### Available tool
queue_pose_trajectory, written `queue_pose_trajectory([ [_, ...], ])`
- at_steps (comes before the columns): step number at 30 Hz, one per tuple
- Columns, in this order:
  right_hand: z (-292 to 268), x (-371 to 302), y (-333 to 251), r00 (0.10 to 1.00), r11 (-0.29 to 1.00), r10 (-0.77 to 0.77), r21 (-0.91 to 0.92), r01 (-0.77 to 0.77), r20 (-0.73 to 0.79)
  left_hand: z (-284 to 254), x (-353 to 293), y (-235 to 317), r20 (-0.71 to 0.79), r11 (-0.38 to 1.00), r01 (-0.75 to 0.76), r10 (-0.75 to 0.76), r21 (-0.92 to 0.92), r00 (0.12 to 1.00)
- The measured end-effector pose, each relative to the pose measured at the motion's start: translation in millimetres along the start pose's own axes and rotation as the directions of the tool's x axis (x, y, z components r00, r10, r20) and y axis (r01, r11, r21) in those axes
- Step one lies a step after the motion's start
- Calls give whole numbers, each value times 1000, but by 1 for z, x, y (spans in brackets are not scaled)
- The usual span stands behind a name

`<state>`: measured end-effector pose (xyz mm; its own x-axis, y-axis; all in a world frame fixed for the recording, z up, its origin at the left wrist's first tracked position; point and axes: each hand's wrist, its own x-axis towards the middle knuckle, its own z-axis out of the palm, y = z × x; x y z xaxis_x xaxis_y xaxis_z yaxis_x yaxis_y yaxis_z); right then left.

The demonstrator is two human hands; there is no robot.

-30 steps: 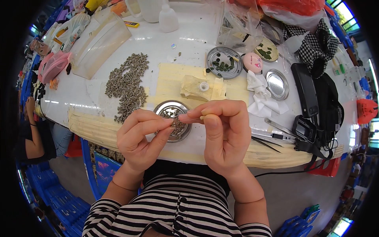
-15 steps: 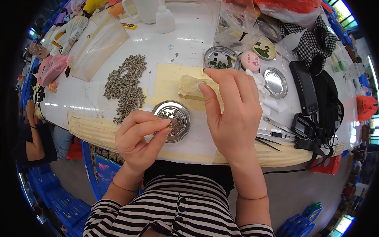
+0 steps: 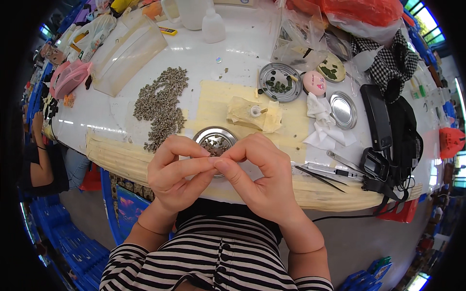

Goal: The person assembles small metal and plastic parts by hand on a workbench, inserting small pins and components into a housing and then placing the assembly into a container.

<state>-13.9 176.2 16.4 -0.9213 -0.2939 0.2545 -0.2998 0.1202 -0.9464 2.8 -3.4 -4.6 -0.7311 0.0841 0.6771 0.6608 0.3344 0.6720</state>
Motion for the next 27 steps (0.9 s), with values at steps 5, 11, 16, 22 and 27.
queue_pose_trajectory([
  [5,1,-1,0,989,980,-126,-163,112,-73,2,1,-1,-13,999,-27,28,47,1000],
  [11,7,-5,-3,872,749,-487,-536,389,-49,5,0,-2,-69,998,50,-47,44,996],
  [16,7,-9,3,931,883,-347,-372,285,-112,4,-1,-3,-59,998,48,-46,35,997],
  [22,5,-12,8,988,997,-79,-37,75,-134,1,0,0,0,1000,26,-26,11,1000],
  [27,7,-16,7,986,967,158,213,-142,-60,1,2,-1,3,1000,-11,11,-4,1000],
])
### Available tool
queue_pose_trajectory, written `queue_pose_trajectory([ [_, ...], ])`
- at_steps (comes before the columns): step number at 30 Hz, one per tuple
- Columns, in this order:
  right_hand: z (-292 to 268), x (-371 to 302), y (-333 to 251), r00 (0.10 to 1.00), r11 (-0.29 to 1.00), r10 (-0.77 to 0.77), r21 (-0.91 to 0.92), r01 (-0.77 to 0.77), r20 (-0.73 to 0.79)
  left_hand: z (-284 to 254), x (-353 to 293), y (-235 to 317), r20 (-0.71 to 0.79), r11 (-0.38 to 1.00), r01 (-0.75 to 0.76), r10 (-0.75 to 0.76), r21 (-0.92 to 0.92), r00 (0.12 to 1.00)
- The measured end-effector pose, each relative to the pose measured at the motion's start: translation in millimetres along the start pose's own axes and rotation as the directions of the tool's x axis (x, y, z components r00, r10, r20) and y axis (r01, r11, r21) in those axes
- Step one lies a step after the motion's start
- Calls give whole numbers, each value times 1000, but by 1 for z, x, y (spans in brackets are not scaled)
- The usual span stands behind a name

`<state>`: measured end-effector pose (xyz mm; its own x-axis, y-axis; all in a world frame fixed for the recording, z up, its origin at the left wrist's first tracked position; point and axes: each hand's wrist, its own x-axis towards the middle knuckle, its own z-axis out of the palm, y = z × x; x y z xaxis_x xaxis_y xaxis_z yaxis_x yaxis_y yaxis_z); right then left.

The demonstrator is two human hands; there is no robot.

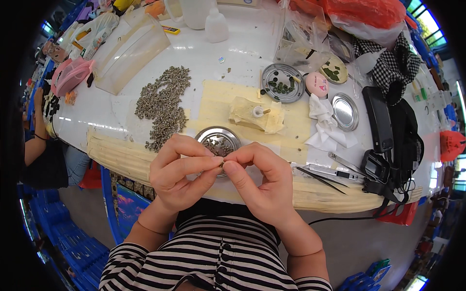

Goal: The person assembles small metal and plastic parts by hand on a workbench, inserting small pins and components into a housing and then placing the assembly into a container.

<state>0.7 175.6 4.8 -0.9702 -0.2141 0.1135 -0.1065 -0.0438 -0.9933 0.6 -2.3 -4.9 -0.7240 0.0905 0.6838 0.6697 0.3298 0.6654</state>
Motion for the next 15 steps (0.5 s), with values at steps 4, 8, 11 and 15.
queue_pose_trajectory([
  [4,1,1,0,993,988,-115,-103,112,-20,3,0,0,-21,1000,6,-6,19,1000],
  [8,1,3,2,953,900,-303,-328,285,-1,4,-1,0,-20,999,20,-19,48,1000],
  [11,0,1,3,992,981,-124,-154,120,-16,3,0,1,-1,1000,16,-16,15,1000],
  [15,1,-2,1,1000,999,-1,-41,1,5,1,0,0,12,1000,14,-14,-22,1000],
])
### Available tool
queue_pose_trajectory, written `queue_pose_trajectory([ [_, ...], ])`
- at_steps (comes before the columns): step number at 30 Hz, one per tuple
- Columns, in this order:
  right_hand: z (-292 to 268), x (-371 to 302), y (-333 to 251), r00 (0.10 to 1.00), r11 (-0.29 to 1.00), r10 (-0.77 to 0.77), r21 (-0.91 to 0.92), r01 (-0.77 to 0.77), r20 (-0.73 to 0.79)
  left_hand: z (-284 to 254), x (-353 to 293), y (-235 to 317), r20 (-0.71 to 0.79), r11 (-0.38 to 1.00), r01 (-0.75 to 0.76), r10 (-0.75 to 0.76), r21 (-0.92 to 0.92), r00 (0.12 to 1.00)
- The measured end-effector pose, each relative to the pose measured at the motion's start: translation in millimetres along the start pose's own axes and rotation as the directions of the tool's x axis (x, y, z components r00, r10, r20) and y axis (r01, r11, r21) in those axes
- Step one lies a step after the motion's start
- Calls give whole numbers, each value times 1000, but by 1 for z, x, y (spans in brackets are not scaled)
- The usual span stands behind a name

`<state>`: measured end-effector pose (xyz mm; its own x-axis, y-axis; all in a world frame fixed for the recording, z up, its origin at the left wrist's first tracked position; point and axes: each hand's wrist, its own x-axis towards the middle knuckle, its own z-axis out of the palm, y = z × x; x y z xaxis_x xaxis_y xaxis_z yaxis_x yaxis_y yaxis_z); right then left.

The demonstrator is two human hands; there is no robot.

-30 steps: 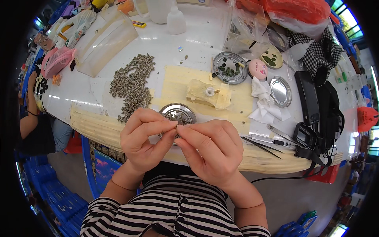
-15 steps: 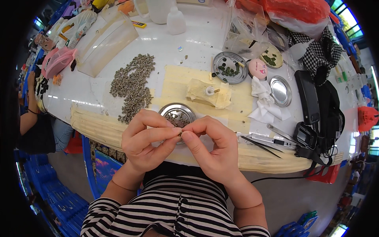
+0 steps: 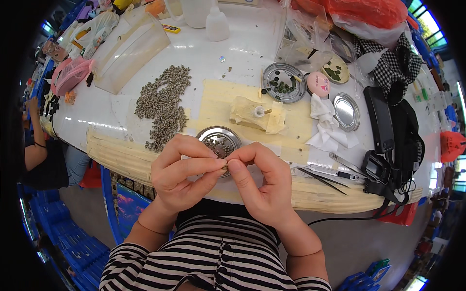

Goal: The person assembles small metal and plastic parts by hand on a workbench, inserting small pins and components into a housing and then placing the assembly into a container.

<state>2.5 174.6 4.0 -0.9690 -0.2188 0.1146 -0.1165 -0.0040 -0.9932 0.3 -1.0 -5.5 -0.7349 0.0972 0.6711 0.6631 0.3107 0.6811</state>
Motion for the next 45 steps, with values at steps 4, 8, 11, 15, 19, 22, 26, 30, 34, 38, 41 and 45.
queue_pose_trajectory([
  [4,-1,-1,0,999,999,20,34,-21,27,-2,0,1,36,1000,9,-9,-2,999],
  [8,0,-2,-1,998,997,34,62,-37,44,-4,1,0,58,999,4,-2,-37,998],
  [11,1,-1,-4,999,997,39,66,-41,34,-3,0,-1,32,1000,4,-3,-26,999],
  [15,1,-2,2,999,999,-35,30,35,-4,0,-1,-1,-10,1000,-5,5,22,1000],
  [19,1,0,4,948,923,-309,-261,281,-71,2,-1,-1,-42,995,-22,26,98,999],
  [22,3,2,-1,886,816,-462,-414,404,-46,4,-2,-2,-66,995,2,5,101,998],
  [26,3,1,1,899,827,-435,-412,382,-39,1,-2,-2,-46,998,23,-21,55,999],
  [30,1,0,6,952,925,-305,-251,286,-39,1,0,-3,-23,999,-30,30,29,999],
  [34,-1,0,6,968,954,-249,-178,242,-16,1,-1,-3,-22,999,-36,36,25,999],
  [38,-1,1,5,960,939,-276,-228,259,-46,2,0,-2,-29,997,-48,49,55,998],
  [41,-1,2,4,955,935,-291,-230,270,-63,3,-1,-2,-35,995,-48,51,91,998],
  [45,1,3,4,932,905,-351,-286,314,-88,4,0,-3,-45,994,-53,57,100,997],
])
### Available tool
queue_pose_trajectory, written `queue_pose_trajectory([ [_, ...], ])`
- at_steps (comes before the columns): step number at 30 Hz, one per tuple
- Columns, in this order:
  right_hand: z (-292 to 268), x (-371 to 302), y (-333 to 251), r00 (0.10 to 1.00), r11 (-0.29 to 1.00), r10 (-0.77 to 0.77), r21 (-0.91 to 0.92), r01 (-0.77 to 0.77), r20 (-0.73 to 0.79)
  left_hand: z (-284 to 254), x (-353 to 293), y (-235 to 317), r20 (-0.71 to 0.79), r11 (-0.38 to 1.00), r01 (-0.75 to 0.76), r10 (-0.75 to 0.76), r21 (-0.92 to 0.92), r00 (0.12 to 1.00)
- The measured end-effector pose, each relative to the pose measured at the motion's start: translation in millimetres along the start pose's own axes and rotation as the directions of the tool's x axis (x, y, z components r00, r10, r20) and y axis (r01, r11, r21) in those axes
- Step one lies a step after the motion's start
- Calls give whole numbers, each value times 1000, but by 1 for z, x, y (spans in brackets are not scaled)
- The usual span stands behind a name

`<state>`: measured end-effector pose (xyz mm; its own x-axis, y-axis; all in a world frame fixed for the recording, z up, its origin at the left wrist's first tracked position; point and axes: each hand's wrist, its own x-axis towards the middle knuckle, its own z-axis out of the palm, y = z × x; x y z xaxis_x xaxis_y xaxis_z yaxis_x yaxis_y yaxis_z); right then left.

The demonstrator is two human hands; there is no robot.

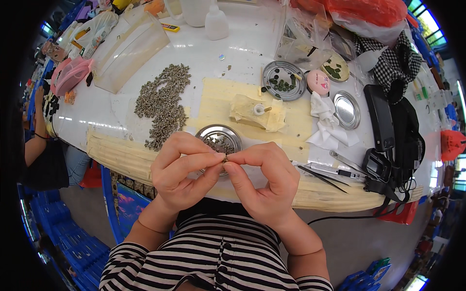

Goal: The person assembles small metal and plastic parts by hand on a workbench, inserting small pins and components into a housing and then placing the assembly into a container.

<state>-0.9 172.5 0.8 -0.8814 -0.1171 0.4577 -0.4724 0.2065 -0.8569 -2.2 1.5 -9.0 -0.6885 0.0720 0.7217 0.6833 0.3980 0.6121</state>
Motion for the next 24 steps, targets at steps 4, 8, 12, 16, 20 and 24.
queue_pose_trajectory([
  [4,-1,0,0,995,989,97,104,-100,39,-2,0,0,28,999,6,-5,-38,1000],
  [8,-2,-4,0,960,937,249,219,-272,125,-3,-1,0,37,995,33,-30,-93,999],
  [12,-3,-3,-1,938,897,278,294,-331,206,-4,0,0,53,982,80,-72,-168,996],
  [16,-2,-3,-2,928,876,292,324,-357,233,-6,-1,0,61,969,130,-120,-211,991],
  [20,-2,-4,-1,919,858,302,348,-378,252,-6,-1,1,80,965,146,-131,-220,988],
  [24,2,-6,-2,906,800,312,436,-413,285,-8,-3,-2,94,942,180,-160,-284,983],
])
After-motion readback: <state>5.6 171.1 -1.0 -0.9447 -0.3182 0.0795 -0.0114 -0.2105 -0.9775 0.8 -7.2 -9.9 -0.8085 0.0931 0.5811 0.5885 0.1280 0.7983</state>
